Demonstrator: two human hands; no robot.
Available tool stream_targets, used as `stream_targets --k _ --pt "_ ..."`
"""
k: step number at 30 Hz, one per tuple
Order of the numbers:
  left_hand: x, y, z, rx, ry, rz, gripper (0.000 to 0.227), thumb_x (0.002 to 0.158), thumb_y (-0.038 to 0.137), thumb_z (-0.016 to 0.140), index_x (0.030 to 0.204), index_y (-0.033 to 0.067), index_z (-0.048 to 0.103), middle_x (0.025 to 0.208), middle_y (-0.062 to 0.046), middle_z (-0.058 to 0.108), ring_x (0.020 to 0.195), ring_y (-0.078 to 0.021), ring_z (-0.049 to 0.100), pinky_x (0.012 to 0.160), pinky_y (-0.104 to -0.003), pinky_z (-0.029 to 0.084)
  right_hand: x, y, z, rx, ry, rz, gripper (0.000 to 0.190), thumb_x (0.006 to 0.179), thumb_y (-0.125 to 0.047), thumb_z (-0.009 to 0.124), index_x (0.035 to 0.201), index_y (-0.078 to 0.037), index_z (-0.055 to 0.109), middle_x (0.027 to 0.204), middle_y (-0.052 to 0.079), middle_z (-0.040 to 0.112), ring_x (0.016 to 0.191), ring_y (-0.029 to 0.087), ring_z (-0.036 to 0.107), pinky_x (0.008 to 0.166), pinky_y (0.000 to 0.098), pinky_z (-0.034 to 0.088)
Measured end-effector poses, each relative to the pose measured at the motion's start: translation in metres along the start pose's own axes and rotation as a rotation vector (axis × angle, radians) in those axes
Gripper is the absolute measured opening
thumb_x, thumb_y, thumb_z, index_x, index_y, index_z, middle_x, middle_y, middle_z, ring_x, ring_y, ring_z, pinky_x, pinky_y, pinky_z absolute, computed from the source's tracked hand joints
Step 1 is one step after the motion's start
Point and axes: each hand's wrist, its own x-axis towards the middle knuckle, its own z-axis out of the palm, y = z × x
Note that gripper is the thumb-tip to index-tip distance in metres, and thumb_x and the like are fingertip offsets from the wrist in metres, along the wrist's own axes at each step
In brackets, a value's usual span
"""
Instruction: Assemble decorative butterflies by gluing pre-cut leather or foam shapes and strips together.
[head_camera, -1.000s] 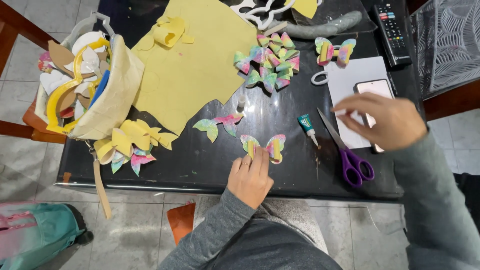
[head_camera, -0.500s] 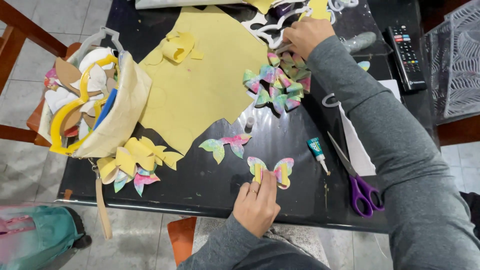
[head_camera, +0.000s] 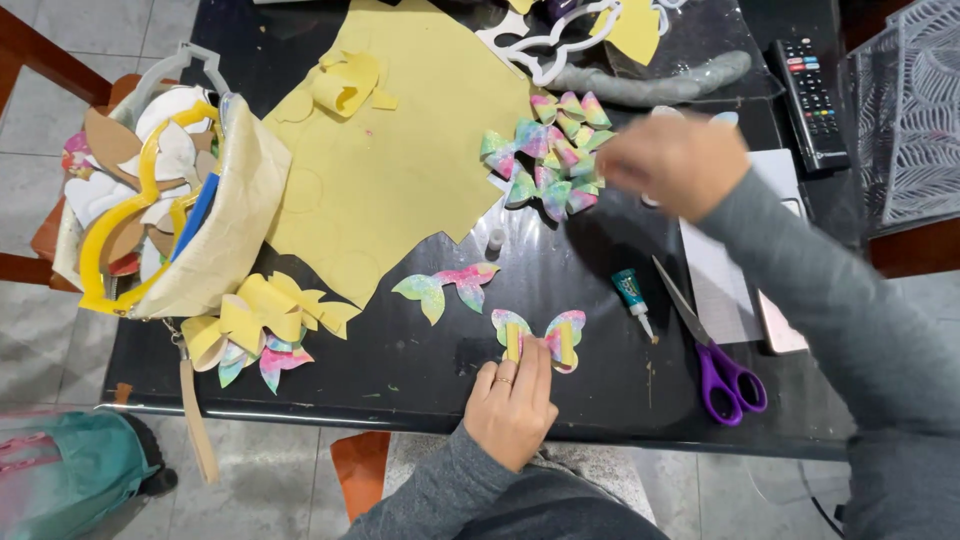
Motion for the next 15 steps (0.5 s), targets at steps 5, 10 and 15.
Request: stream_targets --k 5,10,15 --pt "0.000 0.000 -0.002 -0.007 -0.006 0.014 0.050 0.073 0.013 0.051 0.117 0.0002 0.070 0.117 -0.014 0.069 0.079 -0.0213 0.059 0.072 -0.034 0.048 -0.044 -0.068 -0.009 0.116 -0.042 -0.217 0.007 0.099 -0.013 0.062 0.101 -0.018 0.066 0.084 0.001 0.063 0.071 0.024 0.060 0.050 0.0398 0.046" --pt "0.001 0.001 -0.003 -0.004 0.006 0.005 0.050 0.069 0.009 0.053 0.115 0.0009 0.071 0.112 -0.011 0.071 0.074 -0.0182 0.057 0.069 -0.032 0.048 -0.063 -0.084 -0.024 0.145 0.002 -0.230 0.010 0.102 -0.022 0.065 0.095 -0.016 0.066 0.086 -0.003 0.066 0.070 0.021 0.061 0.046 0.0387 0.045" --pt "-0.002 0.000 0.000 0.012 -0.012 0.018 0.049 0.069 0.012 0.055 0.115 0.0028 0.071 0.114 -0.010 0.070 0.071 -0.0176 0.054 0.068 -0.031 0.046 -0.099 -0.042 -0.032 0.020 -0.082 0.017 0.006 0.101 -0.030 0.065 0.100 -0.029 0.071 0.092 -0.007 0.073 0.078 0.020 0.068 0.056 0.0380 0.049"
